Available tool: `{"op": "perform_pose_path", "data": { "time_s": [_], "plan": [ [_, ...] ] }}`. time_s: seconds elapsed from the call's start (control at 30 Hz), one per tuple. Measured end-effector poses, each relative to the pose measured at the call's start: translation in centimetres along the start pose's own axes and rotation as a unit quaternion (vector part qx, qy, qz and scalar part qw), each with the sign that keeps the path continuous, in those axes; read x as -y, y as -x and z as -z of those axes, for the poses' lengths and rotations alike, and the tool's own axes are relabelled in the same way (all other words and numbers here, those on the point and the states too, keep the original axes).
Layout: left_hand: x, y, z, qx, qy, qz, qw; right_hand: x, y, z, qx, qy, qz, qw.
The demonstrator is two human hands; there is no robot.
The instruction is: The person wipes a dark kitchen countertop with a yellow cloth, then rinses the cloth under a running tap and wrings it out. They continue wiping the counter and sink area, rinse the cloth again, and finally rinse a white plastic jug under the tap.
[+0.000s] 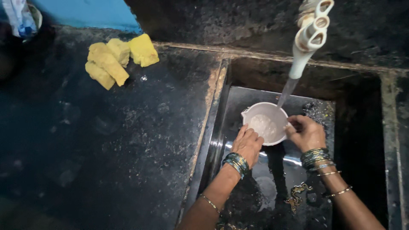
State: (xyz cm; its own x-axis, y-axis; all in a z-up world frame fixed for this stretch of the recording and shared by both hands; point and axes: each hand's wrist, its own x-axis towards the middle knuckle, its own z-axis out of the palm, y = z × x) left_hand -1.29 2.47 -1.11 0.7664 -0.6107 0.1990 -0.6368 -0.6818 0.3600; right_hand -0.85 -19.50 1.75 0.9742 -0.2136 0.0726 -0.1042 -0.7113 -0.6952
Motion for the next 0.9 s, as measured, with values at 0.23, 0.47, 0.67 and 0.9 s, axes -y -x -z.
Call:
{"op": "perform_pose_path", "data": {
  "time_s": [0.23, 0.47, 0.67, 0.9],
  "plan": [
    [-0.6, -1.2, 0.0, 0.029, 0.005, 0.011, 1.0, -1.5, -1.0, 0.9, 0.042, -0.034, -0.105, 0.993],
    [-0.3, -1.7, -1.2, 0.074, -0.008, 0.018, 0.997, -8.2, -4.0, -0.6, 0.111, -0.164, -0.114, 0.973],
    [0.5, -2.1, -2.1, 0.039, 0.057, 0.027, 0.997, -10.0, -6.6, -0.7, -0.057, 0.177, 0.335, 0.923],
    [0.6, -3.1, -1.5, 0.04, 0.095, 0.069, 0.992, -3.2, -5.6, 0.4, -0.003, -0.071, -0.059, 0.996]
  ]
}}
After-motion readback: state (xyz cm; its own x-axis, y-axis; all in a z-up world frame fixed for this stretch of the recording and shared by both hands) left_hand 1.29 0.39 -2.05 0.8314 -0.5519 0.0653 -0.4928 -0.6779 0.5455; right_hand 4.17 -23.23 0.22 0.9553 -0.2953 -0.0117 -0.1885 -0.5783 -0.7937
